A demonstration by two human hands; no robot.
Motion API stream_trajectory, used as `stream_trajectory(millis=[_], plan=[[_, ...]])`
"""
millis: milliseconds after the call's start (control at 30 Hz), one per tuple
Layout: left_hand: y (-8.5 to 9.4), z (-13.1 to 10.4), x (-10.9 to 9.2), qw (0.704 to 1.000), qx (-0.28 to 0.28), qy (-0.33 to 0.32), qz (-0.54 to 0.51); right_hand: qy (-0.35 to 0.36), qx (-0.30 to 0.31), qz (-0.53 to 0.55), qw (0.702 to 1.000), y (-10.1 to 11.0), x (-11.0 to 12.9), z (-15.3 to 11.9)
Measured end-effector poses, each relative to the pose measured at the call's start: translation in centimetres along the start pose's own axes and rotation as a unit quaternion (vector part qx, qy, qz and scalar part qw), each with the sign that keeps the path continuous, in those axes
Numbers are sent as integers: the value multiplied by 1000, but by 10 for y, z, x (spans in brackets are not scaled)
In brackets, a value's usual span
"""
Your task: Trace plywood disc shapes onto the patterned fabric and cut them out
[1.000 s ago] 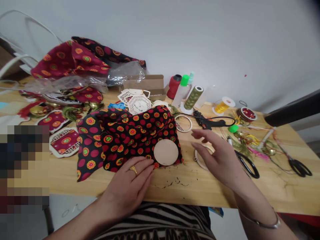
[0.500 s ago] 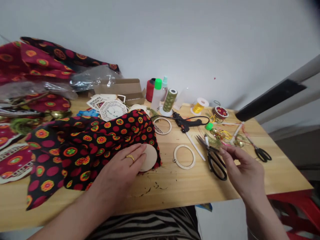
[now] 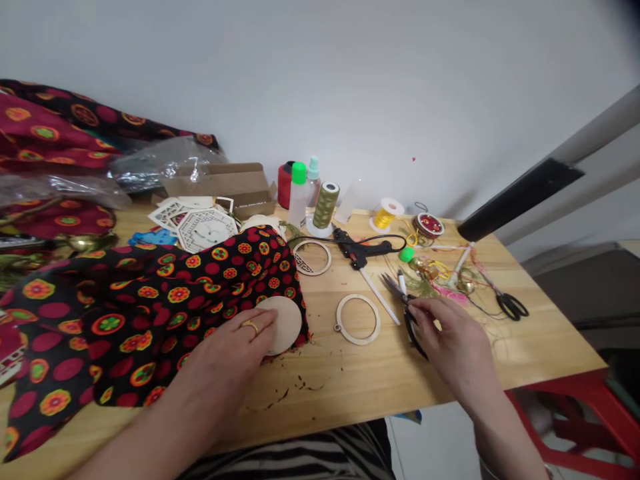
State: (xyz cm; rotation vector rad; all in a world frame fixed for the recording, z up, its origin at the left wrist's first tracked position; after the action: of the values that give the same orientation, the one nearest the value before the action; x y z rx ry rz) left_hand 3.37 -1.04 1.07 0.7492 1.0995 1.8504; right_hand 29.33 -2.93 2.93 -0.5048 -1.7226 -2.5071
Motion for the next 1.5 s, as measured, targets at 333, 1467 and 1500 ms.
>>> stream_trajectory(millis=[333,1467,1500], plan=[[-5,-6,7,1000,-3,28,-5,-90,168,-124,974,-26,-23,-10],[-23,-14,11,987,105,91,-76,-171,92,513,836,-7,6,-11],[-23,-15,12,986,108,102,-80,-155,125,580,790,-8,20,-13]])
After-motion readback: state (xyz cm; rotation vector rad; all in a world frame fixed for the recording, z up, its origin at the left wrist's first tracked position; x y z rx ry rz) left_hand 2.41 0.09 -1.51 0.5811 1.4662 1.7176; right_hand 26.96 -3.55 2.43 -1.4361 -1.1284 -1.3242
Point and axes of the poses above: each hand's wrist, its own z-axis towards the middle knuckle, its own y-axis out of the back of the hand, x = y × z, the point moved 9 cm from there along z, towards the middle knuckle, and after that the axes turned 8 degrees about -y, right-handed, at the moved point
